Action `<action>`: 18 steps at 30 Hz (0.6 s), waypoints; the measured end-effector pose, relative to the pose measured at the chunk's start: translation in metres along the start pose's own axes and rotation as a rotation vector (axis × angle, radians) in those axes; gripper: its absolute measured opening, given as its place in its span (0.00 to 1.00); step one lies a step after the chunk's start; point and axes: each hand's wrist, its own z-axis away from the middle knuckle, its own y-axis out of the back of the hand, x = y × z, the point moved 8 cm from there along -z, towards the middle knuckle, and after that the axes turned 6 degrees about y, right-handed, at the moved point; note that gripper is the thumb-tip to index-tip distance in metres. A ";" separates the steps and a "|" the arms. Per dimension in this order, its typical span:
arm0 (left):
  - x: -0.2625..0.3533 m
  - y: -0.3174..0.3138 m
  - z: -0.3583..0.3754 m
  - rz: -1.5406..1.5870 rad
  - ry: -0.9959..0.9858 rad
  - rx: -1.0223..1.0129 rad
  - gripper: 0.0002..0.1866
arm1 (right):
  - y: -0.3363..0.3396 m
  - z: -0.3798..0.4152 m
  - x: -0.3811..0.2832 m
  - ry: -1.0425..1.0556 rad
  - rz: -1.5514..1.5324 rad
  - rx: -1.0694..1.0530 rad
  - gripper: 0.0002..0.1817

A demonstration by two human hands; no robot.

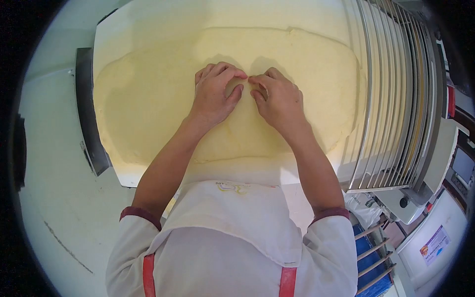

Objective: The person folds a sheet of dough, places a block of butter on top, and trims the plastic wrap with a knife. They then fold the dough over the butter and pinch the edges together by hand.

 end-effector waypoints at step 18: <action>-0.002 -0.001 0.000 0.033 -0.007 -0.005 0.12 | 0.005 -0.001 -0.024 0.405 0.247 0.124 0.02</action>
